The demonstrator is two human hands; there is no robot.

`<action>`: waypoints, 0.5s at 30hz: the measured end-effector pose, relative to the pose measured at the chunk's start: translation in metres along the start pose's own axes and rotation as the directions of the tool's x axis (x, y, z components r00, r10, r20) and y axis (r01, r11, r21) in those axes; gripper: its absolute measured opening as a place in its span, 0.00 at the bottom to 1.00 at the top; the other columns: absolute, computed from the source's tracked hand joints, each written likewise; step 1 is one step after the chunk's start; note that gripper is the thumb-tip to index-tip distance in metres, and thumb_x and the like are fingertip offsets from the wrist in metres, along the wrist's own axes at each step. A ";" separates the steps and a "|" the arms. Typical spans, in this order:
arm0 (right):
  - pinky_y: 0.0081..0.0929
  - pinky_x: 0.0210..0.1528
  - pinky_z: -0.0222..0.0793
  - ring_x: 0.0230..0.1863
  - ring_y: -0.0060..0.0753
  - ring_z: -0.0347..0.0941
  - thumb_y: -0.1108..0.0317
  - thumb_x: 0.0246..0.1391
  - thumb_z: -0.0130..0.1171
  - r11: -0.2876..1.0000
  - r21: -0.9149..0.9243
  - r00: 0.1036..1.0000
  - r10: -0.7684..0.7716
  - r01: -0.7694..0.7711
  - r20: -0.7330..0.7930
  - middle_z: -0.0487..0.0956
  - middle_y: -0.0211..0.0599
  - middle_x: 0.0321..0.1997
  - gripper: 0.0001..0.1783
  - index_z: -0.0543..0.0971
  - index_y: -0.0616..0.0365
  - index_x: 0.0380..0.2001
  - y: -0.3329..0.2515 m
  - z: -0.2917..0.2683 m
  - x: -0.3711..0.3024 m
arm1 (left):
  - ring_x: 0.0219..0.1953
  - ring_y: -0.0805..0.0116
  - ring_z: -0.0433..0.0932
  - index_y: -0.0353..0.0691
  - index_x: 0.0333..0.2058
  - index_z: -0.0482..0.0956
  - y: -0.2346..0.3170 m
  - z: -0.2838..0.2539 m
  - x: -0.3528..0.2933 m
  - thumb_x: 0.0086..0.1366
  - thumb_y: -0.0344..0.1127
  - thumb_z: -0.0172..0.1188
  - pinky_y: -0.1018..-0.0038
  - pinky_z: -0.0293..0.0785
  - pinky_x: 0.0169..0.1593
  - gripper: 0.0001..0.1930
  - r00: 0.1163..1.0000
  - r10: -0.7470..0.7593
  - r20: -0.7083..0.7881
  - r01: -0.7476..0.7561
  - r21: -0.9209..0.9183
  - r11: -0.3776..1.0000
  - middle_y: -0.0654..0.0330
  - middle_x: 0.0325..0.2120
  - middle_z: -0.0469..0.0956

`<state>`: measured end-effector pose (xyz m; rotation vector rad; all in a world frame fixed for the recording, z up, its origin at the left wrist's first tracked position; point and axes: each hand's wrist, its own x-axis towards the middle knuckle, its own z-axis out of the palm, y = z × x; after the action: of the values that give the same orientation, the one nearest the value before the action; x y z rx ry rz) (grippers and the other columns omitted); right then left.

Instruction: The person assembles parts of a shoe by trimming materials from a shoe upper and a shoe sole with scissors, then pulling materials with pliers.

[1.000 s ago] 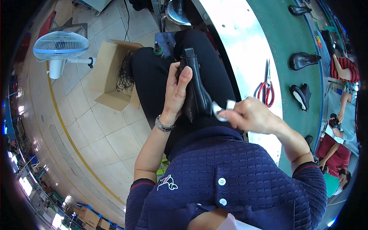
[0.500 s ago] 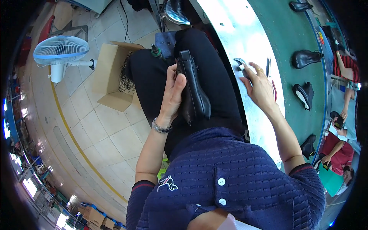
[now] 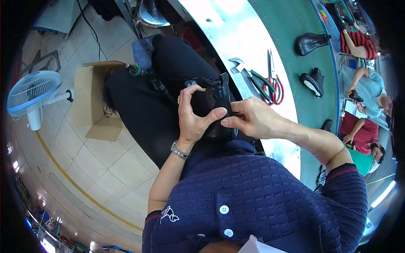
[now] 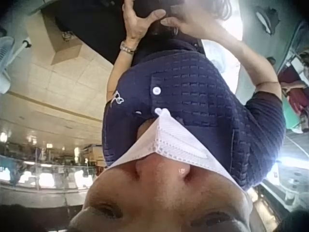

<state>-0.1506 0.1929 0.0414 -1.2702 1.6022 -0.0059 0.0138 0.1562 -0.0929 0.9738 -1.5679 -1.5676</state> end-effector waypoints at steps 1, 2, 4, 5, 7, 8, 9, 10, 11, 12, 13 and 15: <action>0.33 0.17 0.55 0.11 0.32 0.63 0.56 0.55 0.62 1.000 0.006 0.999 0.018 -0.018 -0.050 0.66 0.41 0.09 0.24 0.73 0.66 0.17 -0.002 0.002 0.002 | 0.45 0.58 0.70 0.38 0.44 0.69 -0.002 -0.001 0.002 0.43 0.58 0.74 0.65 0.64 0.53 0.38 1.000 0.018 -0.005 -0.018 0.003 1.000 0.55 0.41 0.70; 0.32 0.17 0.55 0.10 0.31 0.63 0.57 0.55 0.62 0.998 0.017 0.996 0.053 -0.052 -0.065 0.67 0.42 0.08 0.23 0.72 0.66 0.16 -0.005 0.003 0.005 | 0.45 0.58 0.70 0.38 0.44 0.69 -0.005 -0.002 0.003 0.43 0.58 0.74 0.65 0.64 0.53 0.38 1.000 0.013 -0.006 -0.013 0.000 1.000 0.55 0.41 0.70; 0.32 0.16 0.55 0.10 0.31 0.64 0.58 0.55 0.61 0.998 -0.002 0.993 0.057 -0.058 -0.100 0.67 0.42 0.08 0.23 0.73 0.66 0.16 -0.009 0.006 0.007 | 0.45 0.59 0.70 0.38 0.47 0.67 -0.008 -0.005 0.004 0.43 0.57 0.75 0.65 0.65 0.53 0.40 0.998 0.055 -0.002 -0.055 0.062 0.997 0.54 0.42 0.70; 0.32 0.16 0.55 0.10 0.31 0.64 0.58 0.55 0.61 0.998 -0.020 0.989 0.057 -0.060 -0.139 0.68 0.42 0.09 0.23 0.73 0.66 0.16 -0.012 0.008 0.008 | 0.45 0.59 0.70 0.38 0.47 0.67 -0.005 -0.006 0.003 0.43 0.57 0.75 0.65 0.65 0.53 0.40 0.998 0.063 -0.011 -0.062 0.070 0.996 0.54 0.42 0.70; 0.34 0.17 0.56 0.10 0.34 0.65 0.58 0.55 0.61 0.996 -0.069 0.988 0.038 -0.049 -0.148 0.69 0.42 0.09 0.22 0.73 0.66 0.17 -0.015 0.012 0.005 | 0.48 0.61 0.70 0.38 0.53 0.61 0.001 -0.005 0.001 0.43 0.56 0.76 0.65 0.66 0.55 0.46 0.995 -0.052 -0.089 0.035 -0.182 0.983 0.52 0.44 0.70; 0.34 0.18 0.61 0.12 0.39 0.69 0.58 0.55 0.60 0.996 -0.084 0.985 -0.021 0.007 -0.169 0.71 0.45 0.11 0.20 0.76 0.66 0.22 -0.015 0.015 0.000 | 0.50 0.61 0.70 0.39 0.60 0.52 -0.005 -0.006 -0.003 0.43 0.53 0.77 0.65 0.65 0.57 0.53 0.998 -0.041 -0.057 0.027 -0.232 0.972 0.51 0.45 0.70; 0.34 0.19 0.66 0.14 0.45 0.73 0.57 0.55 0.59 0.993 -0.100 0.979 -0.082 0.064 -0.189 0.74 0.48 0.12 0.19 0.79 0.66 0.26 -0.014 0.020 -0.007 | 0.51 0.61 0.70 0.40 0.63 0.47 -0.007 -0.004 -0.010 0.42 0.49 0.78 0.66 0.65 0.58 0.57 0.998 0.028 -0.054 -0.040 -0.248 0.968 0.52 0.47 0.69; 0.36 0.21 0.68 0.16 0.48 0.74 0.57 0.55 0.60 0.995 -0.012 0.975 -0.102 0.102 -0.197 0.74 0.49 0.14 0.17 0.78 0.64 0.31 -0.002 0.029 -0.018 | 0.51 0.62 0.70 0.40 0.64 0.45 -0.004 -0.003 -0.014 0.43 0.48 0.78 0.67 0.65 0.58 0.58 0.999 -0.022 -0.027 0.010 -0.386 0.923 0.52 0.48 0.68; 0.35 0.22 0.70 0.18 0.47 0.76 0.57 0.52 0.62 0.995 0.020 0.973 -0.097 0.103 -0.209 0.76 0.50 0.17 0.18 0.77 0.64 0.32 -0.004 0.036 -0.031 | 0.51 0.62 0.70 0.41 0.65 0.43 -0.002 -0.003 -0.021 0.43 0.47 0.78 0.67 0.65 0.58 0.59 0.997 -0.078 0.007 0.071 -0.512 0.856 0.52 0.50 0.68; 0.34 0.23 0.71 0.19 0.46 0.77 0.56 0.51 0.64 0.989 0.040 0.967 -0.129 0.141 -0.220 0.77 0.50 0.19 0.19 0.78 0.64 0.32 0.006 0.048 -0.038 | 0.50 0.64 0.71 0.42 0.65 0.43 -0.005 -0.008 -0.022 0.54 0.46 0.70 0.71 0.66 0.57 0.50 0.990 -0.117 0.079 0.142 -0.567 0.811 0.52 0.49 0.69; 0.34 0.24 0.72 0.21 0.44 0.78 0.56 0.49 0.66 0.981 0.066 0.958 -0.163 0.183 -0.234 0.79 0.50 0.22 0.19 0.78 0.64 0.31 0.014 0.059 -0.044 | 0.44 0.69 0.73 0.39 0.61 0.58 -0.007 -0.012 -0.022 0.68 0.52 0.51 0.76 0.67 0.52 0.30 0.985 -0.148 0.087 0.171 -0.555 0.814 0.58 0.40 0.74; 0.34 0.30 0.76 0.26 0.45 0.80 0.56 0.47 0.68 0.987 0.053 0.976 -0.139 0.150 -0.169 0.81 0.50 0.27 0.21 0.77 0.64 0.35 0.015 0.068 -0.050 | 0.37 0.74 0.72 0.36 0.48 0.74 -0.023 -0.014 -0.023 0.74 0.57 0.29 0.79 0.67 0.45 0.31 0.934 -0.273 0.229 0.351 -0.461 0.815 0.63 0.31 0.76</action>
<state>-0.1190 0.2729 0.0364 -1.3617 1.6319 -0.2589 0.0378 0.1701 -0.1154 0.8570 -1.0305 -2.1852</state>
